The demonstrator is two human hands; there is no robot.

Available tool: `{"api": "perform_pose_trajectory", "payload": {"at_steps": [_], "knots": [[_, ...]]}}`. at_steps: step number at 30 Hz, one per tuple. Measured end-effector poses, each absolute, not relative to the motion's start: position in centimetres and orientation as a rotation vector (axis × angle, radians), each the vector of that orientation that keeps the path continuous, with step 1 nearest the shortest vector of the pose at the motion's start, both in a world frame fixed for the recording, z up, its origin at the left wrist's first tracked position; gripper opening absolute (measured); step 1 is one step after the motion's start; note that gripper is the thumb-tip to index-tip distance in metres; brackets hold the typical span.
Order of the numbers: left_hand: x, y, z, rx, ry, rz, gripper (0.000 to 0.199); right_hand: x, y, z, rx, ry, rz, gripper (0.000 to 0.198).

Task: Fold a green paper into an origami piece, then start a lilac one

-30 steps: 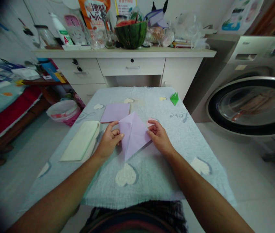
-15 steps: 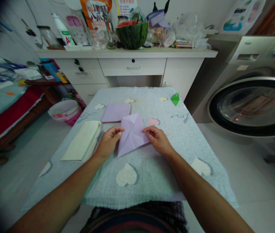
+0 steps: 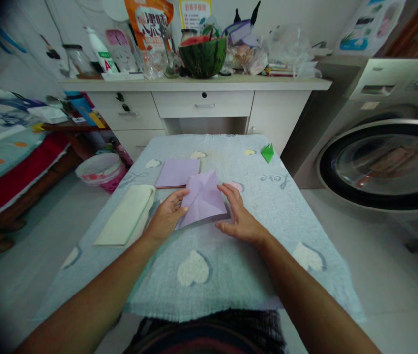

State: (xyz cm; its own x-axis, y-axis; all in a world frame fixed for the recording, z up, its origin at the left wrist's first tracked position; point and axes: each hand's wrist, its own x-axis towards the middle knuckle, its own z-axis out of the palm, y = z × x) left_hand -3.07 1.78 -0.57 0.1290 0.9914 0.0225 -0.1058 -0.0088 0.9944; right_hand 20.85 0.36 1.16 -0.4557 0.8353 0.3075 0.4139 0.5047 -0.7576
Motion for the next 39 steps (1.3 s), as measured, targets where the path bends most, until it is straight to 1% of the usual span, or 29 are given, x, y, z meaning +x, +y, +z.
{"api": "perform_pose_trajectory", "payload": {"at_steps": [2,5,7,11,14,18,20,26,31,33,35,39], "knots": [[-3.1,1.8,-0.6,1.202,1.046,1.161,0.051,20.7,0.4,1.0,-1.07,-2.119,0.607,0.09],[-3.1,1.8,-0.7,1.191,1.039,1.121,0.055,20.6,0.5,0.5,-1.105,-2.11,0.436,0.083],[-3.1,1.7,-0.9,1.214,1.014,1.103,0.059,20.6,0.6,0.3,-1.113,-2.115,0.395,0.082],[-3.2,1.6,-1.1,1.317,0.931,1.106,0.075,20.6,0.7,0.3,-1.115,-2.155,0.341,0.083],[-3.1,1.5,-1.0,1.331,0.897,1.126,0.079,20.4,0.6,0.3,-1.129,-2.161,0.32,0.076],[-2.9,1.3,-0.6,1.208,0.961,1.155,0.075,20.3,0.6,0.3,-1.105,-2.153,0.304,0.049],[-2.8,1.3,-0.4,1.144,0.987,1.166,0.072,20.3,0.6,0.3,-1.09,-2.175,0.287,0.041],[-2.8,1.5,-0.2,1.06,0.979,1.23,0.061,20.5,0.5,0.3,-1.165,-2.358,0.29,0.047],[-2.8,1.4,-0.4,0.999,0.968,1.215,0.054,20.0,0.0,0.4,-1.161,-2.444,0.251,0.061],[-2.8,1.4,-0.4,0.972,0.956,1.209,0.054,19.9,-0.1,0.4,-1.134,-2.434,0.23,0.06],[-2.8,1.5,-0.5,0.925,0.938,1.219,0.053,19.8,-0.2,0.5,-1.106,-2.422,0.231,0.055],[-3.0,1.7,-0.8,0.848,0.918,1.24,0.048,19.9,-0.3,0.9,-1.073,-2.387,0.329,0.049]]}}
